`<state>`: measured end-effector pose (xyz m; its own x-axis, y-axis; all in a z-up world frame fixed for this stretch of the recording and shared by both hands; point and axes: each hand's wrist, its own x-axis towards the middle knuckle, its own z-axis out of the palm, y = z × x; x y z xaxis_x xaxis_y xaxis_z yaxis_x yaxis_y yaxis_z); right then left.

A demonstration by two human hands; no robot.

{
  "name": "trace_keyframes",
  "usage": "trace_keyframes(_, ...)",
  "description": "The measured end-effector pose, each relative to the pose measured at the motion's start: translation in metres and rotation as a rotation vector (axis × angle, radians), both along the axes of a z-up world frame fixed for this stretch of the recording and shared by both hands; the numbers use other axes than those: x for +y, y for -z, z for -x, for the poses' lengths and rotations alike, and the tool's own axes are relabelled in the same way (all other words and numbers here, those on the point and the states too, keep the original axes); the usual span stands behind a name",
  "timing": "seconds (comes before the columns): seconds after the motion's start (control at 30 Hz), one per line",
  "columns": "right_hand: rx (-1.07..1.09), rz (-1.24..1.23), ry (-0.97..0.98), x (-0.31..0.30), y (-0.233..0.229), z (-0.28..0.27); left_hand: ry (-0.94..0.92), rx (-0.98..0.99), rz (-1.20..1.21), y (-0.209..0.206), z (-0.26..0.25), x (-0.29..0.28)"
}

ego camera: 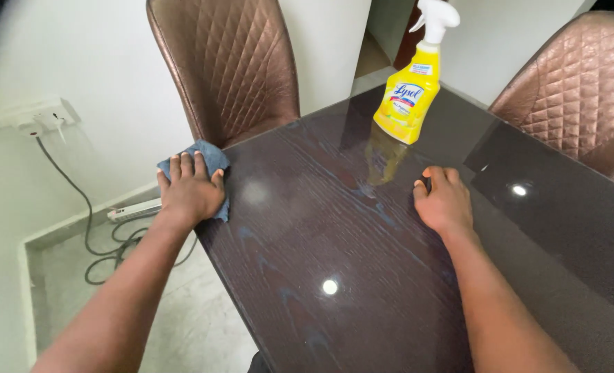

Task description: Wiping a dark wooden dining table with a blue cloth and cleaning spray.

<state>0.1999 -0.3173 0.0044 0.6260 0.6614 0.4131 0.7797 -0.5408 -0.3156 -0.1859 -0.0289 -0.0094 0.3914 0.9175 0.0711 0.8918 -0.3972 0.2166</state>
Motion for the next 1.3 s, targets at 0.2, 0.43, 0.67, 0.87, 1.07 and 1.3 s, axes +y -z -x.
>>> trace_keyframes(0.2, -0.096, 0.043, 0.031, 0.007, 0.004, -0.007, 0.096, 0.110, 0.073, -0.026, -0.088, -0.031)
trace_keyframes(0.43, -0.032, 0.057, 0.042, 0.004, 0.003, -0.010, 0.474, 0.096, 0.095, -0.061, -0.155, -0.136)
trace_keyframes(0.67, -0.067, 0.035, 0.030, 0.003, 0.000, -0.011, 0.380, 0.103, 0.071, -0.051, -0.156, -0.116)
trace_keyframes(0.87, 0.011, 0.025, 0.016, 0.000, -0.003, -0.001, 0.153, 0.108, 0.023, -0.022, -0.055, -0.005)
trace_keyframes(1.07, -0.063, 0.047, 0.032, 0.001, 0.000, -0.003, 0.020, 0.142, 0.016, -0.022, -0.047, -0.033)
trace_keyframes(1.3, -0.056, -0.022, -0.036, -0.003, 0.000, -0.007, 0.547, 0.201, 0.080, -0.065, -0.057, -0.205)
